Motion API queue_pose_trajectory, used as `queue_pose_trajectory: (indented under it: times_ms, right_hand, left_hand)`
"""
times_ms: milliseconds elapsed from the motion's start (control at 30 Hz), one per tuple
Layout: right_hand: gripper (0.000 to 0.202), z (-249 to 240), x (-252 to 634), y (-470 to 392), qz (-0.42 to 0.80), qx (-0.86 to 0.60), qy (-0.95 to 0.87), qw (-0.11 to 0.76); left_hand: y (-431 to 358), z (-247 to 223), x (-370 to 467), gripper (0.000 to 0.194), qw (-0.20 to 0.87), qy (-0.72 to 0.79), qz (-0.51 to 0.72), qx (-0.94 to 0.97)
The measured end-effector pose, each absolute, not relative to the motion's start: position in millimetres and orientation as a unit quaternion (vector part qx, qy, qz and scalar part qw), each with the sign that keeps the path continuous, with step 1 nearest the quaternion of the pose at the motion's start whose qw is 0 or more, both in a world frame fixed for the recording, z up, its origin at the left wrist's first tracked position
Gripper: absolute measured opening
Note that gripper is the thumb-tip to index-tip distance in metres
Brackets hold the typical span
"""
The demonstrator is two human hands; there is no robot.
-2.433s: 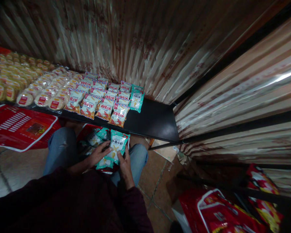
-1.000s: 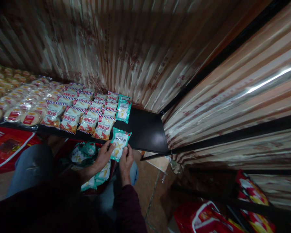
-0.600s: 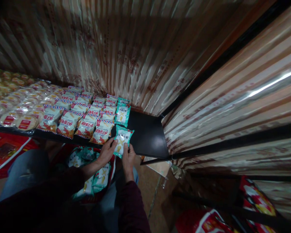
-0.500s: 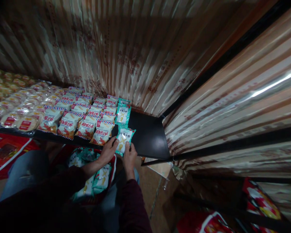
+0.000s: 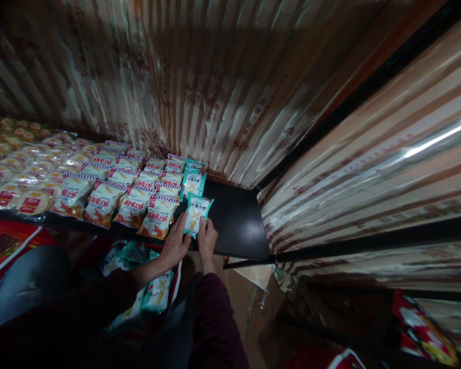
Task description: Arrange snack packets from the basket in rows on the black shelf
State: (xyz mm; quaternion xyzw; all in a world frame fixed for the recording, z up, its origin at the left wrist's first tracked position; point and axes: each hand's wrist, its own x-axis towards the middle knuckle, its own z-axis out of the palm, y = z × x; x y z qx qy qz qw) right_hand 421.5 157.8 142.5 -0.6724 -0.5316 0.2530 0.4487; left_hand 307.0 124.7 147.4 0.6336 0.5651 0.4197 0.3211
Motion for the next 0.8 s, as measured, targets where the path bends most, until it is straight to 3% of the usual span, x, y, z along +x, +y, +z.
queue_pose_trajectory:
  times_ms: [800]
  right_hand:
    - [0.051, 130.3, 416.0, 222.8, 0.147, -0.707, -0.624, 0.3]
  left_hand:
    - [160.9, 125.5, 322.6, 0.072, 0.216, 0.598, 0.396, 0.662]
